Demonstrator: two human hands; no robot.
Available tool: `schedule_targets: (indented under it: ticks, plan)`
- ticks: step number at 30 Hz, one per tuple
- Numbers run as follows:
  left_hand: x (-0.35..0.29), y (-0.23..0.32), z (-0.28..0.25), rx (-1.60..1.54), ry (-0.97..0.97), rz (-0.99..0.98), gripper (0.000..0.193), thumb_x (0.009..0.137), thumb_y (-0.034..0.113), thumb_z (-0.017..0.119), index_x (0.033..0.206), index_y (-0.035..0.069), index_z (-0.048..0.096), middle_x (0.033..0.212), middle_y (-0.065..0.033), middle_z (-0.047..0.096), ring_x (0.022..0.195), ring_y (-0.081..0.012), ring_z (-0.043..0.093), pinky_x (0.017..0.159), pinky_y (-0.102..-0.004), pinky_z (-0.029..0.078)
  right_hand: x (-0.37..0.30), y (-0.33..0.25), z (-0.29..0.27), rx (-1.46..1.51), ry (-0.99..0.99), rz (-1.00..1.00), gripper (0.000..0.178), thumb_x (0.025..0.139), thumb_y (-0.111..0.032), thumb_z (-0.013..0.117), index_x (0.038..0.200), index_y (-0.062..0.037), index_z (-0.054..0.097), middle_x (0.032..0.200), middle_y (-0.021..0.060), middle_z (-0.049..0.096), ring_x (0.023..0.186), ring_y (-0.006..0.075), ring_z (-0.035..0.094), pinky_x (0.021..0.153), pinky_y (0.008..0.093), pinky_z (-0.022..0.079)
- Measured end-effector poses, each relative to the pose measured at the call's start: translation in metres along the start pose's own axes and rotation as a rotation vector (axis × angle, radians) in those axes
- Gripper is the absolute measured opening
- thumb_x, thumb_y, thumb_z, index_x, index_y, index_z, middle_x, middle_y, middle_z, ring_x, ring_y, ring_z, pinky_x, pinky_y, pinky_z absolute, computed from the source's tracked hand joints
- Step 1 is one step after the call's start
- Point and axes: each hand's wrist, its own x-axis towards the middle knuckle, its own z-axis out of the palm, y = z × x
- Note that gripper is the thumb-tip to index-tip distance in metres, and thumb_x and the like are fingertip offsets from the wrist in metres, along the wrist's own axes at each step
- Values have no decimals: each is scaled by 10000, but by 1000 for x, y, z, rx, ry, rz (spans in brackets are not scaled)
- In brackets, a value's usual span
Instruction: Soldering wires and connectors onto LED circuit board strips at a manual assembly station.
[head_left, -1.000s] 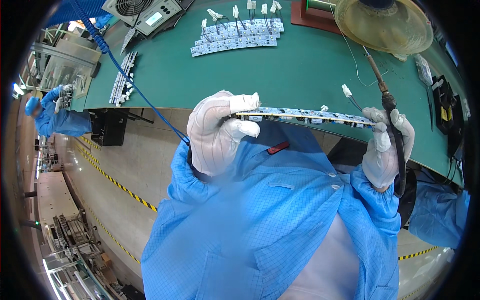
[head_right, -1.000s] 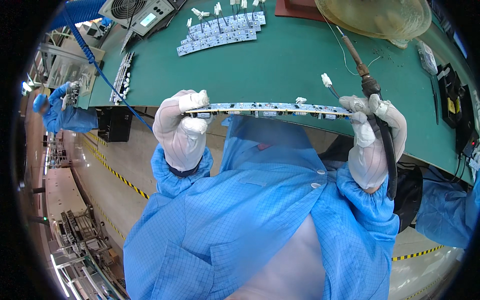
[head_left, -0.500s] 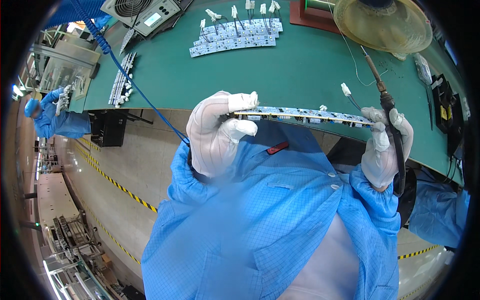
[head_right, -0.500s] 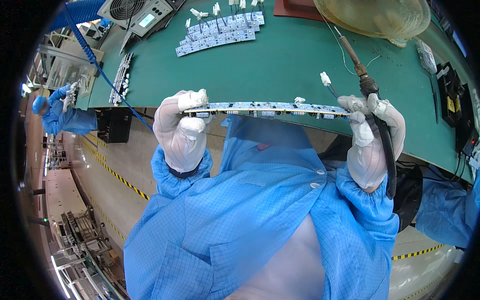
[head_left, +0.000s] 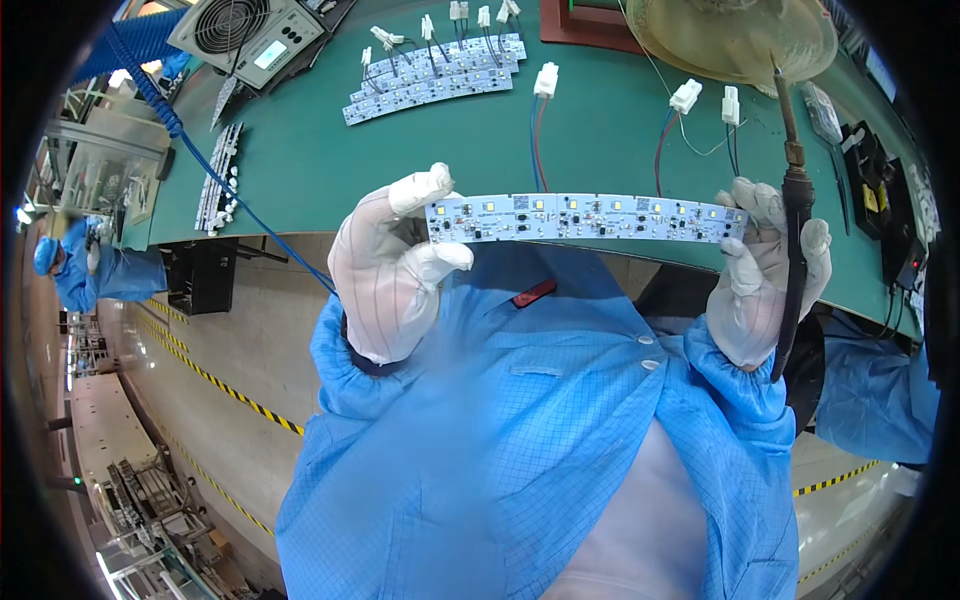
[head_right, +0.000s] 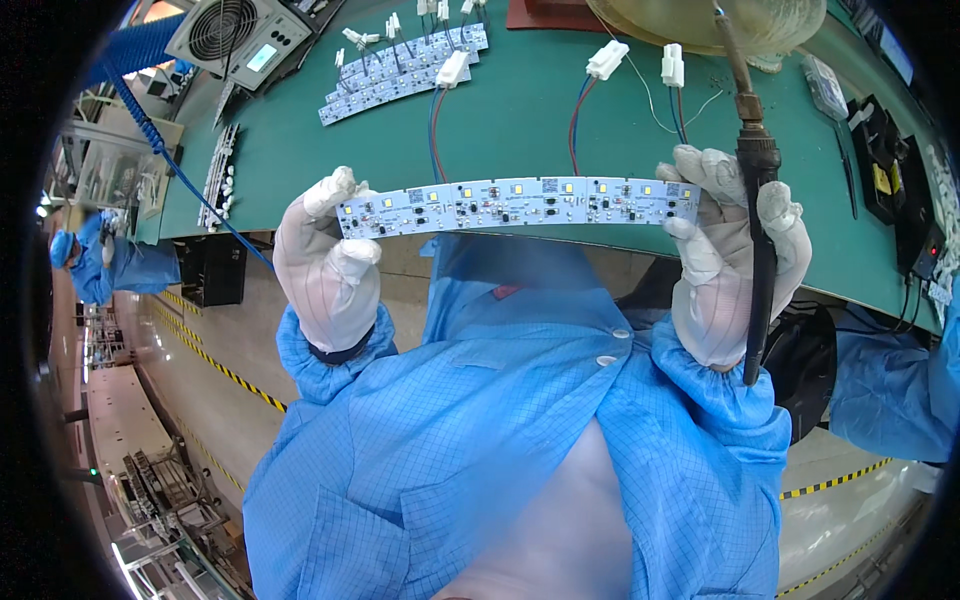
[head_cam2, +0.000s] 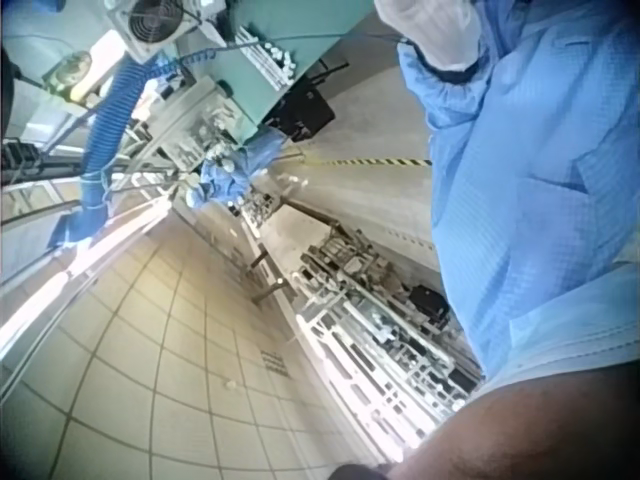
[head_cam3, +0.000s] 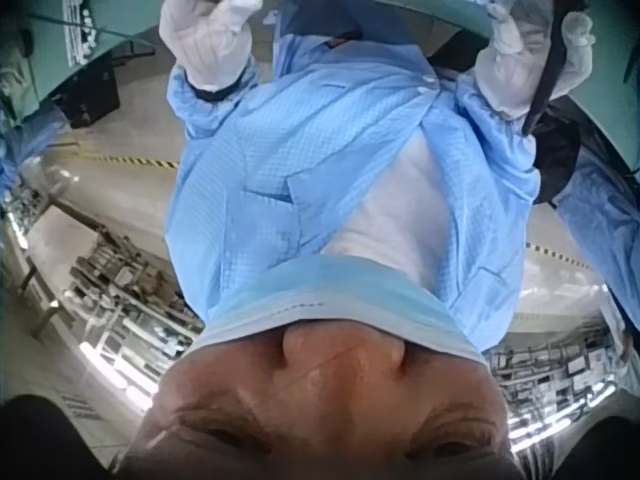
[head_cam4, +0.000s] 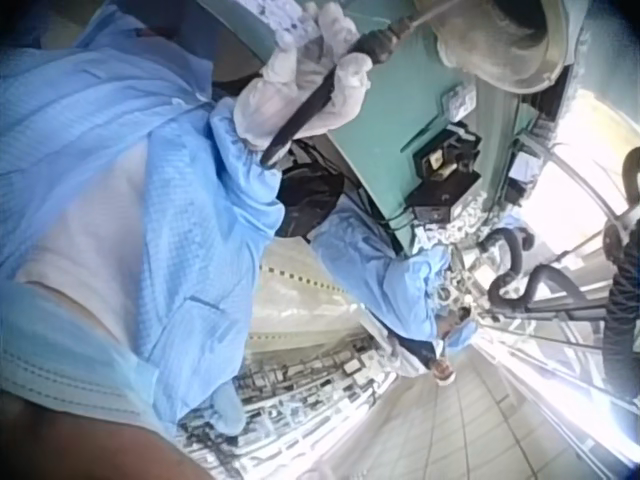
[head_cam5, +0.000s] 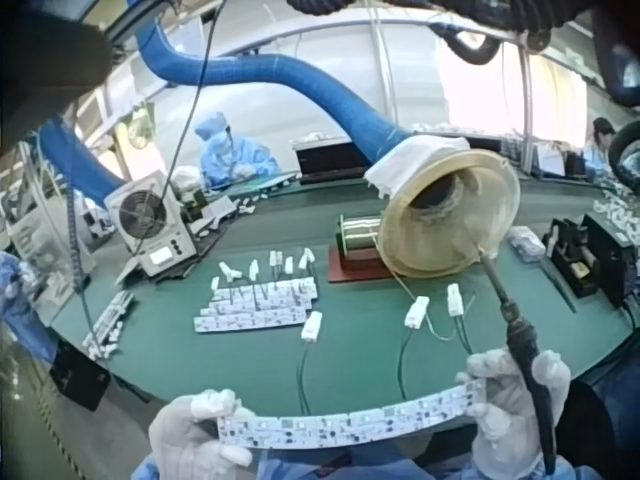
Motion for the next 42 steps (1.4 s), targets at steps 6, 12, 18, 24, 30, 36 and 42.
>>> schedule_targets:
  ticks: [6,12,18,24,30,36,42]
  plan:
    - [-3,-6,-1,-103,56,-38,547,718,128,763,1167,-37,499,1058,-118,601,910,-159,591,829,-285,470,-1,5,-7,-8,-40,-2,644,772,102,602,1306,-189,389,1184,218,528,1088,337,560,884,483,511]
    - [-1,-5,-1,-72,59,-57,553,717,156,763,1163,-40,500,1070,-118,600,935,-173,595,840,-290,472,0,8,-14,-82,-80,-47,615,774,90,612,1290,-171,402,1192,227,527,1074,361,569,878,479,512]
    - [1,2,-1,-68,51,-53,568,667,184,787,1127,-30,531,1021,-105,613,886,-145,596,783,-260,483,-1,13,-17,-86,-58,-46,610,745,125,624,1250,-138,404,1187,208,522,1043,390,576,832,471,539]
    - [6,1,0,135,-38,10,593,564,205,832,1059,-9,586,867,-50,620,695,-77,535,603,-225,446,-3,14,-22,-136,-59,-3,597,764,117,615,1264,-134,406,1192,205,519,1040,387,578,850,464,531]
    - [7,3,-1,80,-42,-25,593,540,188,840,1049,5,597,825,-36,611,636,-69,501,555,-220,411,-2,14,-20,-140,-18,16,575,762,107,622,1258,-103,420,1158,240,536,1042,380,579,855,458,529]
    - [4,-1,-2,11,-45,-47,572,614,165,818,1094,-19,566,921,-67,608,745,-106,547,649,-242,451,-4,11,-20,-142,6,23,592,761,80,639,1276,-97,407,1148,238,541,1038,373,582,848,437,531]
    - [3,-14,-7,-218,51,-70,477,763,92,732,1161,-51,511,1013,-124,589,883,-164,579,781,-279,481,1,-10,-11,84,70,178,688,766,-114,709,1357,-143,356,1162,198,536,1052,298,573,912,425,480]
